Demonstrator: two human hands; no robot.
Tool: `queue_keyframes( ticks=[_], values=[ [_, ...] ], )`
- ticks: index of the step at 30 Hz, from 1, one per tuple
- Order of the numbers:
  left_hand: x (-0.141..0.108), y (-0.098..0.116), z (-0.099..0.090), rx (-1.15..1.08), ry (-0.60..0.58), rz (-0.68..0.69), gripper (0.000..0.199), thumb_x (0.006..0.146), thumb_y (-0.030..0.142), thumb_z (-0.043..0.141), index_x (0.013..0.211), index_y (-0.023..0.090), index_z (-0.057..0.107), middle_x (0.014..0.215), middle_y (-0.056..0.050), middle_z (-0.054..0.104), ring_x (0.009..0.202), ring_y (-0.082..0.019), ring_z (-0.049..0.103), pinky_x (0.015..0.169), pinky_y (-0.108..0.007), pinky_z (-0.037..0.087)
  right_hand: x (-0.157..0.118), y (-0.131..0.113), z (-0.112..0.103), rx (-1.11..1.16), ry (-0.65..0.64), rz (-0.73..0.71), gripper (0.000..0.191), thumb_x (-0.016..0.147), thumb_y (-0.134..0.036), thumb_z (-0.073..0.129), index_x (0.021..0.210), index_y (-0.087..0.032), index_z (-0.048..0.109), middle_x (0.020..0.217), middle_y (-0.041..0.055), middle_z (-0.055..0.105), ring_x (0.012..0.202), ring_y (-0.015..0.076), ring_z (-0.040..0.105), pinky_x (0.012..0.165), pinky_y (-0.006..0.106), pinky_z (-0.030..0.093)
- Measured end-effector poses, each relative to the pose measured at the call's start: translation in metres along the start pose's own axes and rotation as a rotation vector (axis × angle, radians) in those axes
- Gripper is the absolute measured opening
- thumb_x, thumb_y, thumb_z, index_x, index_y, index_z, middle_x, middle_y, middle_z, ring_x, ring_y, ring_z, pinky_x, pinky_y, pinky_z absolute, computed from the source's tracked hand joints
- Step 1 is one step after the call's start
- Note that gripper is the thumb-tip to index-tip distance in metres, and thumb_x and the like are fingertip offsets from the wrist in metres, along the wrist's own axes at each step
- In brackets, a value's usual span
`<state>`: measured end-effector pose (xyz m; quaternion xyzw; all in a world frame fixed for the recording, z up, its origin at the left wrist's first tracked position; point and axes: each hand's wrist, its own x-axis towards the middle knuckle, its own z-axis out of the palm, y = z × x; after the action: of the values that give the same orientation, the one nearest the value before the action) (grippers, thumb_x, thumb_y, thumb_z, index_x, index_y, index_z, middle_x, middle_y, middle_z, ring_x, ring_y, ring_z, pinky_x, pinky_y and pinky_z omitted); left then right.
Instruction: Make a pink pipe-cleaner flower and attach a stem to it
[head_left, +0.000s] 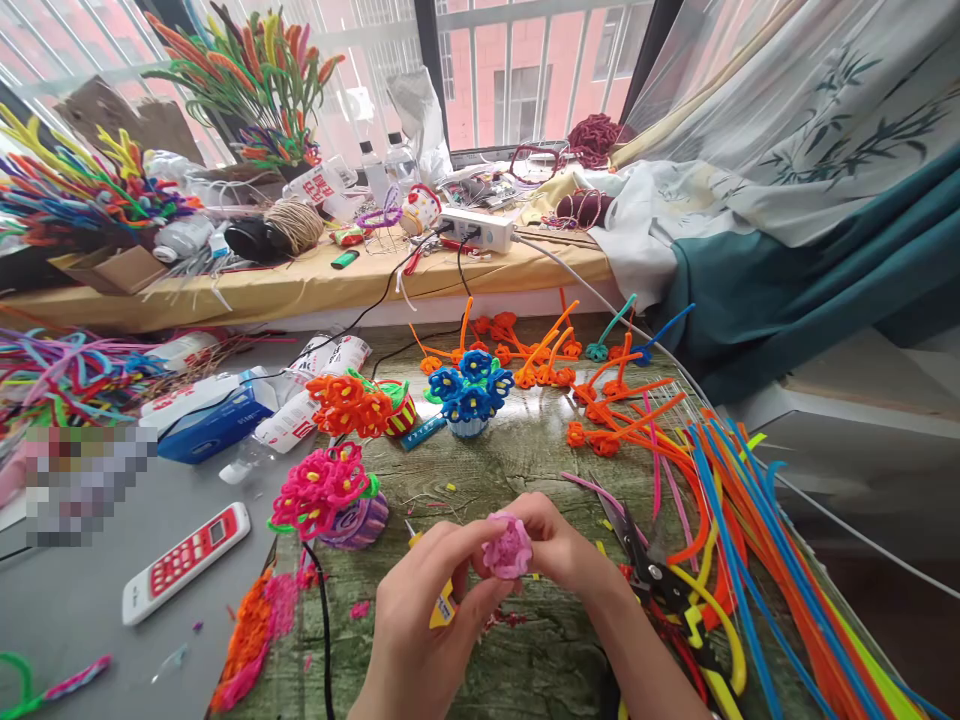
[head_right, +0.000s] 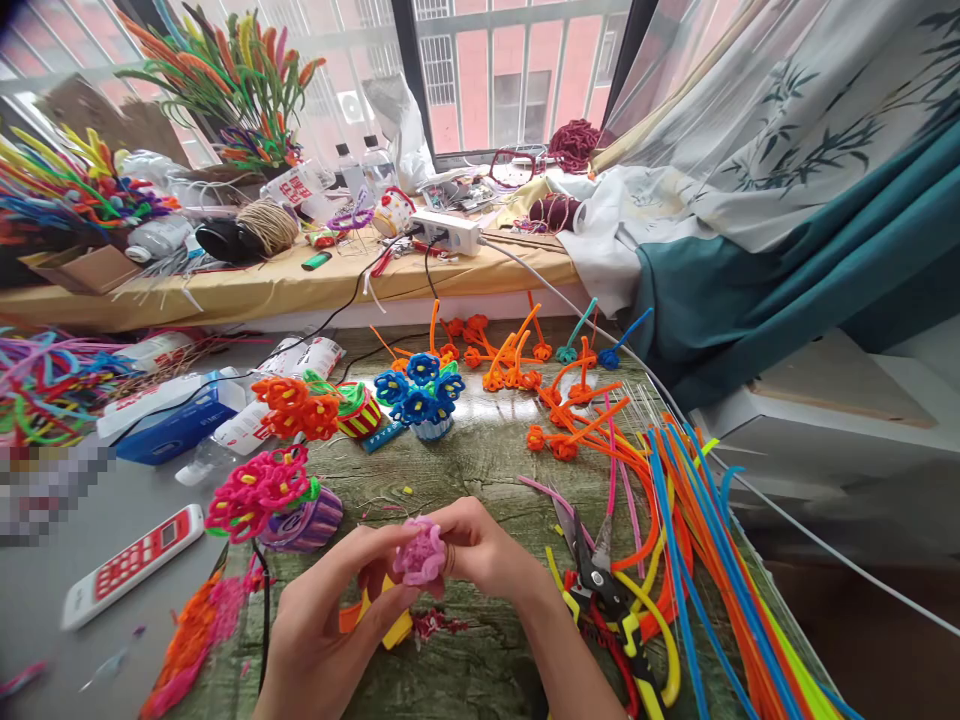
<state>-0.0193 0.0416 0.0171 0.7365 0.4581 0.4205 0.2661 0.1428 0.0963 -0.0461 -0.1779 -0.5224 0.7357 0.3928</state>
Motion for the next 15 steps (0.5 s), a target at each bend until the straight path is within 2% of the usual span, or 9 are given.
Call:
queue_keyframes(
  ticks=[5, 8, 15],
  values=[
    [0.0029, -0.0002, 0.0, 0.099, 0.085, 0.001, 0.02, 0.086, 0.013, 0.071, 0.1, 0.025, 0.063, 0.074, 0.006, 0.069, 0.055, -0.009, 0.055, 0.053, -0.017, 0.044, 0.0003, 0.0005, -0.0015, 0.018, 0.013, 0.045, 0.049, 0.084, -0.061, 0.068, 0.073, -0.013, 0.07, 0.061, 0.0006, 0.059, 0.05, 0.0112, 0.05, 0.047, 0.023, 0.041],
    [0.0044, -0.0008, 0.0005, 0.15, 0.124, -0.024, 0.015, 0.085, 0.012, 0.071, 0.091, 0.023, 0.063, 0.068, 0.008, 0.067, 0.051, -0.007, 0.053, 0.05, -0.016, 0.043, 0.0012, 0.0016, -0.0019, 0.029, 0.039, 0.053, 0.043, 0.082, -0.056, 0.073, 0.081, -0.014, 0.072, 0.062, -0.0004, 0.06, 0.05, 0.0104, 0.05, 0.048, 0.022, 0.041],
    [0.0071, -0.0045, -0.0045, 0.087, 0.087, -0.142, 0.007, 0.088, 0.02, 0.068, 0.093, 0.025, 0.066, 0.062, 0.009, 0.065, 0.049, -0.009, 0.052, 0.048, -0.017, 0.041, 0.0035, 0.0007, -0.0005, -0.031, 0.094, 0.022, 0.039, 0.088, -0.048, 0.069, 0.071, -0.013, 0.071, 0.06, -0.0012, 0.059, 0.052, 0.0099, 0.05, 0.048, 0.021, 0.04]
  ],
)
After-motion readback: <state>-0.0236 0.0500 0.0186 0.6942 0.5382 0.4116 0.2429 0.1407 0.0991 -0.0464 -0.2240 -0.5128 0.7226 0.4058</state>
